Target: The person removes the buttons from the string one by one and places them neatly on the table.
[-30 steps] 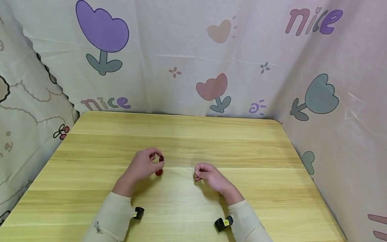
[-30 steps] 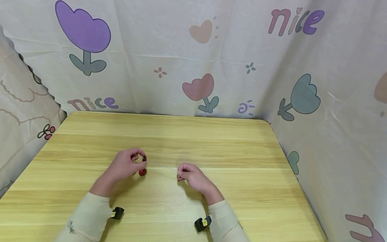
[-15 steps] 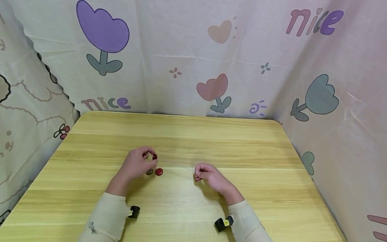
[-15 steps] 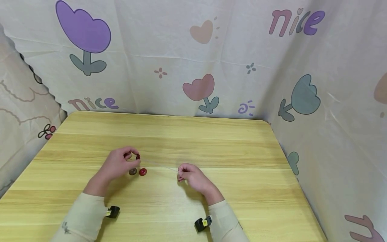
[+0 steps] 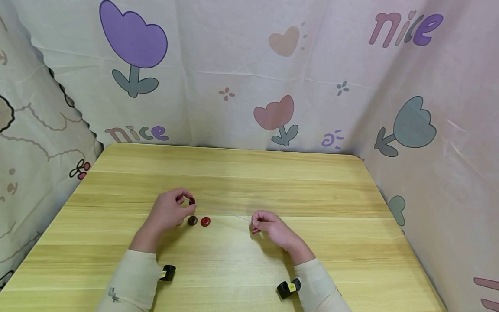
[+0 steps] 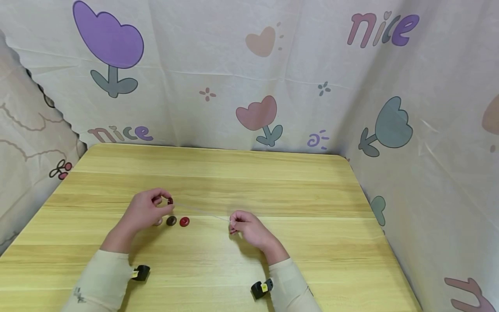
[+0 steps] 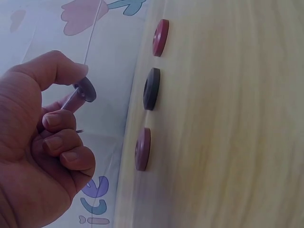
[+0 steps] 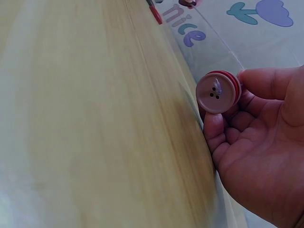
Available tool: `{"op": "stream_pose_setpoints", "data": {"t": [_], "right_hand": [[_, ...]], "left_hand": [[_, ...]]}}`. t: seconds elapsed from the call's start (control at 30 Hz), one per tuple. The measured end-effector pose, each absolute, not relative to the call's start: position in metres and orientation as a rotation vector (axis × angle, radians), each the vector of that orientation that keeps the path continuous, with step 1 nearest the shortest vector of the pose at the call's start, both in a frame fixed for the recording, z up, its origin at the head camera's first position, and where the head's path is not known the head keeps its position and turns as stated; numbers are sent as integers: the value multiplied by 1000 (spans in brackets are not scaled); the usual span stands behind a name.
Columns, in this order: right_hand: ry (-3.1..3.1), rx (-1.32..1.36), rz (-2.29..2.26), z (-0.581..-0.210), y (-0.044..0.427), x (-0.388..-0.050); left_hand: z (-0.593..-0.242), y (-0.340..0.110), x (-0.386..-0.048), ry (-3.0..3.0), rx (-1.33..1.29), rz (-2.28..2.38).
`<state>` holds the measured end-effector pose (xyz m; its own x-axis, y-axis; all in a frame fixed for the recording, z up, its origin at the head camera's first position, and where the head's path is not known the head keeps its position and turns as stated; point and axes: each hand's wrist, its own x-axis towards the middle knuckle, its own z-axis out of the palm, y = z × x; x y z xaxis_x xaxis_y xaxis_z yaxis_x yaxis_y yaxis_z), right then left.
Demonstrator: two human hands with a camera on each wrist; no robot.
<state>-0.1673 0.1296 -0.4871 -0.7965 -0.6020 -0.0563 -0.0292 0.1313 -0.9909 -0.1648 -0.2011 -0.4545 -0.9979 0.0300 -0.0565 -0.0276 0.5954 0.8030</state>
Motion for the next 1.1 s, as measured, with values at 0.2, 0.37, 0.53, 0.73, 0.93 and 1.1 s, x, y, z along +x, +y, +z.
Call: {"op": "stream_pose_setpoints", "data": {"t": [0.2, 0.37, 0.53, 0.73, 0.93, 1.1], "right_hand": [[1969, -599, -1706, -488, 130, -167], [1963, -608, -1710, -487, 130, -166], [1965, -605, -1708, -486, 130, -166], [1971, -595, -1704, -485, 130, -167], [1973, -593, -1699, -486, 130, -167], [1975, -587, -1702, -485, 130, -167]], "left_hand": [[-455, -206, -164, 2682, -48, 1432], [-453, -209, -164, 2724, -62, 1396], [-450, -213, -164, 2849, -43, 1269], [-450, -218, -164, 2901, -43, 1245], [-452, -224, -164, 2912, -76, 1248], [-454, -230, -162, 2926, -97, 1231]]}}
